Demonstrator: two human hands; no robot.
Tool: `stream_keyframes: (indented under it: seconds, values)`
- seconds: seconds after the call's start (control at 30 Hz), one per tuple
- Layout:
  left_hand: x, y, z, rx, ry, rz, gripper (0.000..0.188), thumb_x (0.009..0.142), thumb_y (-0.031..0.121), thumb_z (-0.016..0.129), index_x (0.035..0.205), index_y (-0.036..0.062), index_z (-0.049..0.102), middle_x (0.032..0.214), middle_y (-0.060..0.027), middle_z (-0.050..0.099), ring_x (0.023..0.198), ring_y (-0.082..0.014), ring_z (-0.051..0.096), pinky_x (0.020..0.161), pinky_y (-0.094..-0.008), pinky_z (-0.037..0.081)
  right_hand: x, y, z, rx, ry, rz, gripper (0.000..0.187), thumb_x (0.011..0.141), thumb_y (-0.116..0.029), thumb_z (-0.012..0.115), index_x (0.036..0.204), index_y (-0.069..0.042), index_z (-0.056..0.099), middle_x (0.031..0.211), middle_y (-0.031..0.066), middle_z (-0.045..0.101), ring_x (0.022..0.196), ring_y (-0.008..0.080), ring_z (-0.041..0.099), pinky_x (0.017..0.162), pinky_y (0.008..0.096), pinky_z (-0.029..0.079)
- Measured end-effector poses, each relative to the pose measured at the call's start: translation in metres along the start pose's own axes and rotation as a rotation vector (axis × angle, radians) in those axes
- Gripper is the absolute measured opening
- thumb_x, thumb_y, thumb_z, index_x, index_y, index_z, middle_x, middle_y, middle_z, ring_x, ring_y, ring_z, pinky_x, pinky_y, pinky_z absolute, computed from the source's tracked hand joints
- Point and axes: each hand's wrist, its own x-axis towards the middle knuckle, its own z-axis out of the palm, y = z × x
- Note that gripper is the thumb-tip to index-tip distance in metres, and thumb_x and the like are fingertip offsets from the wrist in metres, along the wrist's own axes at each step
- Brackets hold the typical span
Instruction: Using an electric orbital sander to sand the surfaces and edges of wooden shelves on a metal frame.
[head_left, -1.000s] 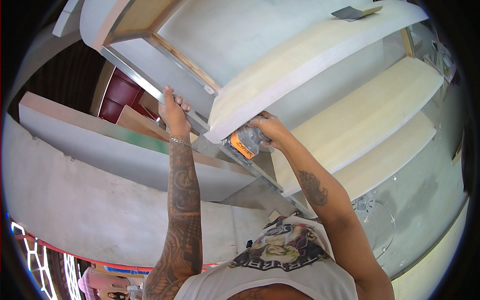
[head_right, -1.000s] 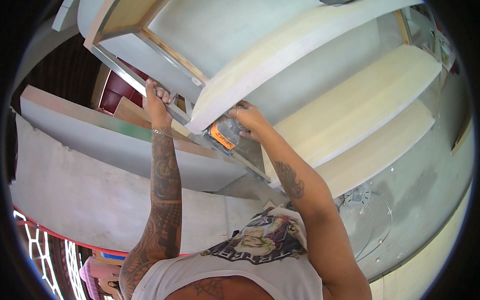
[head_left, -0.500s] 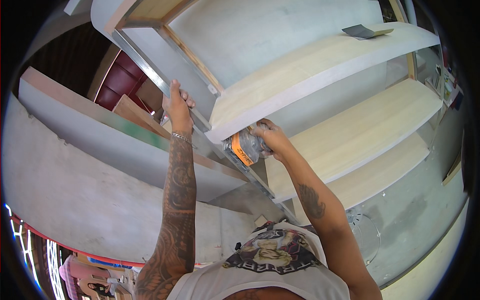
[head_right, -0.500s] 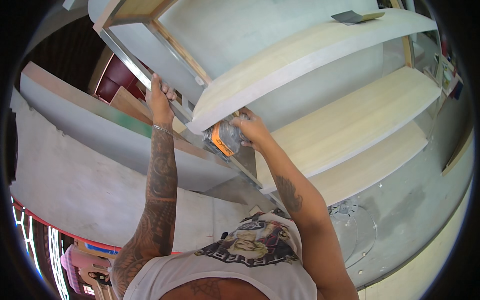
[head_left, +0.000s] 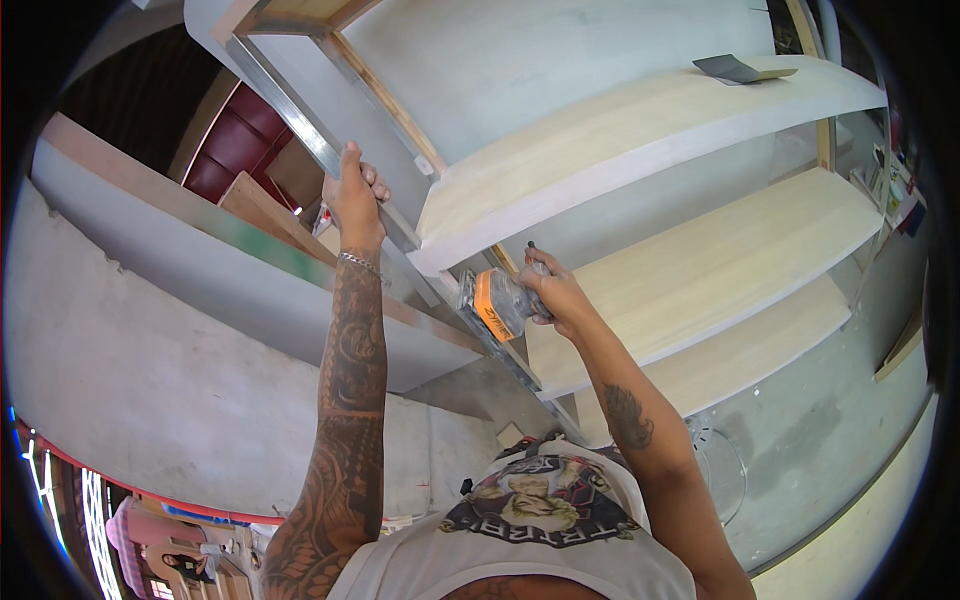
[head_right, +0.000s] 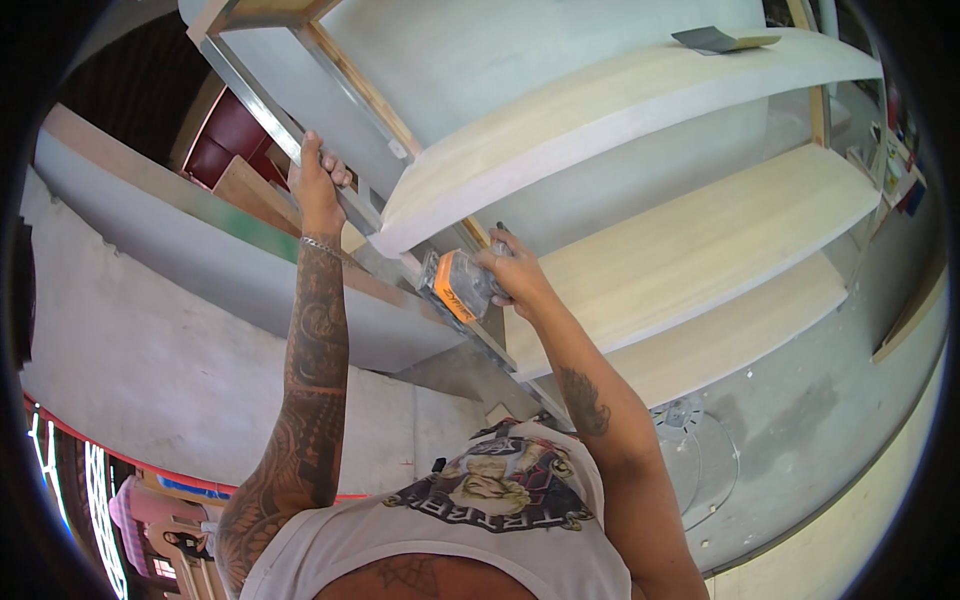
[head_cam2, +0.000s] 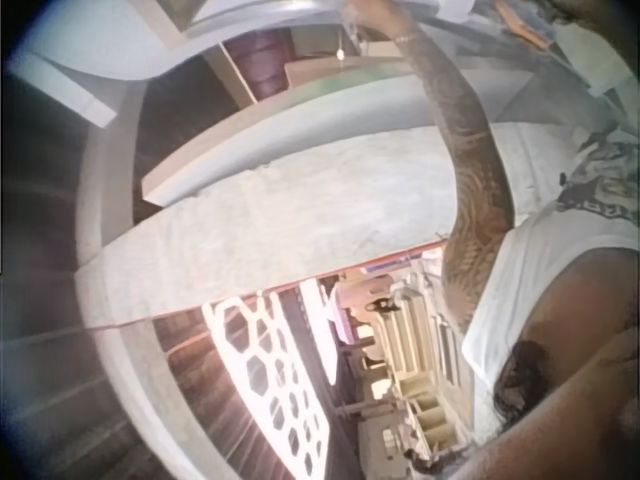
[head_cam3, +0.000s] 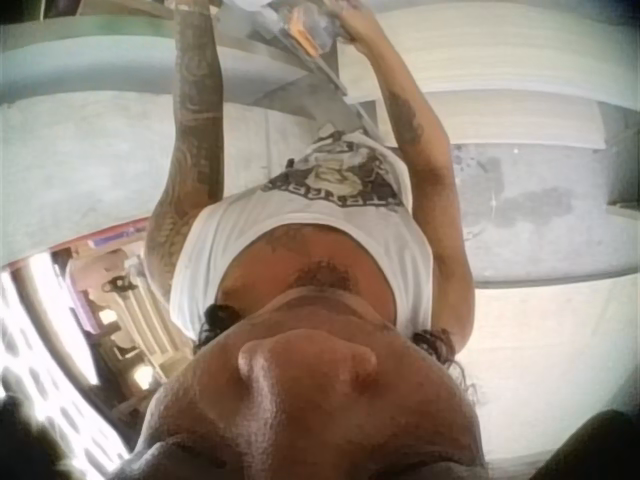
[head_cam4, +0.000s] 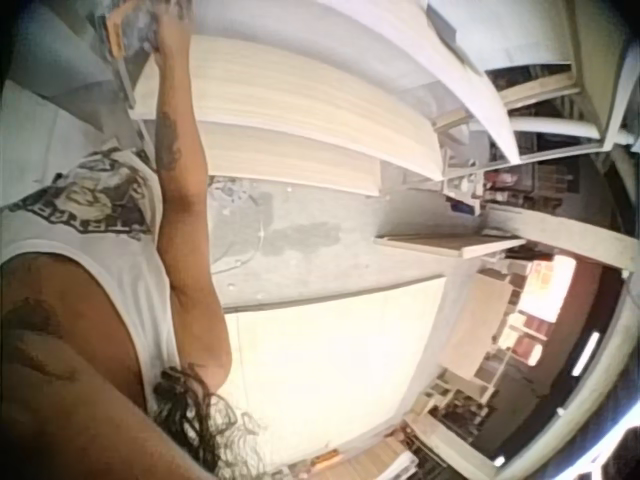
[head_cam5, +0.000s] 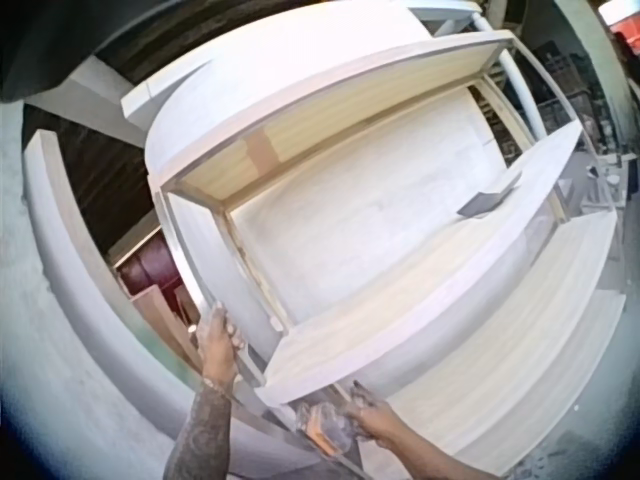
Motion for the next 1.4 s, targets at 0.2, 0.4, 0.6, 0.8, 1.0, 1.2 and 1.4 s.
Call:
stream_keyframes:
  seconds: [0.2, 0.4, 0.6, 0.8, 1.0, 1.2, 1.4]
  values:
    - [-0.003, -0.002, 0.000, 0.014, 0.014, -0.001, 0.027, 0.097, 0.031, 0.065, 0.101, 0.0096, 0.050, 0.064, 0.0021, 0.044, 0.047, -0.0095, 0.044, 0.045, -0.0264, 0.039, -0.016, -0.021, 0.010, 0.000, -0.016, -0.011, 0.078, 0.077, -0.026, 0.075, 0.148, -0.013, 0.046, 0.123, 0.0122, 0.062, 0.096, 0.0240, 0.063, 0.064, 0.0398, 0.051]
    - [-0.002, -0.003, -0.003, 0.010, 0.004, 0.011, 0.028, 0.097, 0.033, 0.066, 0.100, 0.0095, 0.051, 0.064, 0.0021, 0.045, 0.047, -0.0096, 0.045, 0.044, -0.0265, 0.039, -0.024, -0.031, 0.017, 0.000, -0.025, -0.043, 0.079, 0.078, -0.026, 0.075, 0.149, -0.011, 0.044, 0.124, 0.0135, 0.062, 0.096, 0.0229, 0.063, 0.062, 0.0380, 0.050]
    - [-0.002, -0.005, -0.003, 0.028, 0.025, 0.016, 0.031, 0.096, 0.033, 0.067, 0.103, 0.0089, 0.049, 0.064, 0.0017, 0.045, 0.047, -0.0096, 0.044, 0.044, -0.0268, 0.040, -0.023, -0.033, 0.018, 0.026, -0.040, -0.045, 0.079, 0.078, -0.026, 0.074, 0.149, -0.011, 0.044, 0.124, 0.0136, 0.061, 0.096, 0.0221, 0.062, 0.062, 0.0373, 0.049]
    - [-0.005, -0.007, -0.002, 0.005, 0.009, 0.001, 0.032, 0.096, 0.033, 0.068, 0.104, 0.0085, 0.049, 0.064, 0.0018, 0.045, 0.048, -0.0096, 0.044, 0.045, -0.0269, 0.039, -0.009, -0.026, 0.015, 0.056, -0.016, -0.030, 0.080, 0.077, -0.025, 0.074, 0.149, -0.009, 0.043, 0.123, 0.0139, 0.062, 0.096, 0.0232, 0.061, 0.062, 0.0368, 0.048]
    - [-0.005, -0.007, -0.004, 0.026, 0.016, 0.008, 0.030, 0.096, 0.033, 0.067, 0.102, 0.0094, 0.049, 0.065, 0.0021, 0.044, 0.048, -0.0096, 0.044, 0.046, -0.0264, 0.039, -0.015, -0.028, 0.020, 0.073, -0.022, -0.028, 0.080, 0.076, -0.026, 0.074, 0.148, -0.008, 0.043, 0.124, 0.0149, 0.061, 0.097, 0.0249, 0.061, 0.064, 0.0377, 0.049]
    - [-0.004, -0.009, -0.005, 0.044, 0.018, 0.007, 0.032, 0.096, 0.034, 0.067, 0.101, 0.0088, 0.049, 0.064, 0.0021, 0.044, 0.048, -0.0093, 0.044, 0.045, -0.0268, 0.039, -0.022, -0.025, 0.023, 0.030, 0.019, -0.099, 0.078, 0.079, -0.027, 0.073, 0.148, -0.006, 0.043, 0.111, 0.0139, 0.064, 0.075, 0.0150, 0.062, 0.048, 0.0310, 0.045]
    - [-0.004, -0.009, -0.004, -0.002, 0.005, 0.007, 0.031, 0.096, 0.033, 0.067, 0.102, 0.0092, 0.048, 0.064, 0.0026, 0.045, 0.047, -0.0095, 0.044, 0.045, -0.0271, 0.039, -0.024, -0.028, 0.023, 0.014, 0.029, -0.064, 0.081, 0.079, -0.031, 0.072, 0.149, -0.006, 0.041, 0.112, 0.0144, 0.064, 0.073, 0.0151, 0.061, 0.047, 0.0281, 0.043]
